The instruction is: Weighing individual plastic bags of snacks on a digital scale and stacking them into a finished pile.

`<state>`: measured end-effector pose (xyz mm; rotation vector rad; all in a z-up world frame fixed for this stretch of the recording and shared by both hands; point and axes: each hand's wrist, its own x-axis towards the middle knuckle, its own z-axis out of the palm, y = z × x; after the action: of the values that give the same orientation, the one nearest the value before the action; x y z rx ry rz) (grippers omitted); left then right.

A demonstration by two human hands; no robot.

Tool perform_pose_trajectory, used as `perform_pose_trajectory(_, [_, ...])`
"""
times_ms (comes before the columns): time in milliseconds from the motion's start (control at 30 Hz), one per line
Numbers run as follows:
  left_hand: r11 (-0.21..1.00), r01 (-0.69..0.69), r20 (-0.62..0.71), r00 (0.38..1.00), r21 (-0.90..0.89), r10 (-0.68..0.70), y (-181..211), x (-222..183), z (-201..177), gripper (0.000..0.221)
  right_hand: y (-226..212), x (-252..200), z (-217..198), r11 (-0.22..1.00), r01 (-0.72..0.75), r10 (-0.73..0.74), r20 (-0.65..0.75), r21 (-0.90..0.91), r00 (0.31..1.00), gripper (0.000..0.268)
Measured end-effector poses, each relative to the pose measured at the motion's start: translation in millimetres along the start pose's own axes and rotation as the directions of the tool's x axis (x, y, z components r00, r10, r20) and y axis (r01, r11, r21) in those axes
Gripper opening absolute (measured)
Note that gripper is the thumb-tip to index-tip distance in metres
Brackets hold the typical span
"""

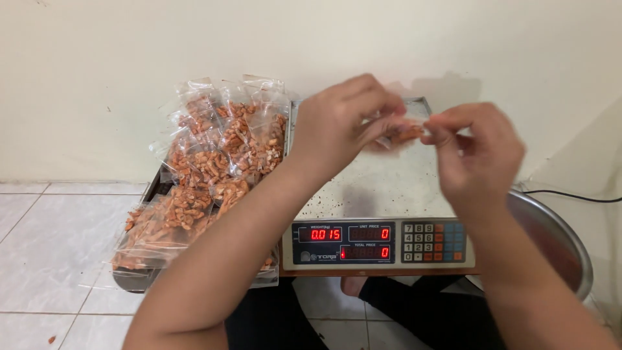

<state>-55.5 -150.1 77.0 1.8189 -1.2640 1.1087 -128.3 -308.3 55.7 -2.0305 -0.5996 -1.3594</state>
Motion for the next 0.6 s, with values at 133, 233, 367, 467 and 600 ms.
perform_pose_trajectory(133, [0.992,0.116,0.14,0.982,0.056,-0.123,-0.8,-28.7,8.7,0.012,44.5,-34.8,20.1,0.999,0.036,-0.036,0.068,-0.007,0.997,0.004])
perform_pose_trajectory(233, [0.975,0.195,0.376,0.9,0.106,-0.22,-8.6,-57.1,23.8,0.008,46.5,-53.4,23.8,0.999,-0.041,0.034,0.234,0.024,0.972,0.006])
perform_pose_trajectory(367, [0.947,0.318,0.436,0.847,0.046,-0.306,16.1,-59.8,-4.3,0.03,24.8,-63.7,-2.5,0.99,-0.074,0.12,0.448,-0.119,0.886,0.026])
perform_pose_trajectory(467, [0.911,0.411,0.204,0.895,-0.026,-0.398,30.9,-69.6,-35.9,0.033,15.3,-81.5,-35.1,0.939,-0.199,0.287,0.319,-0.28,0.903,0.032])
perform_pose_trajectory(600, [0.766,0.618,-0.258,0.722,-0.179,-0.642,42.6,-106.3,-61.2,0.018,24.5,-129.4,-57.9,0.878,-0.433,0.41,-0.148,-0.205,0.9,0.007])
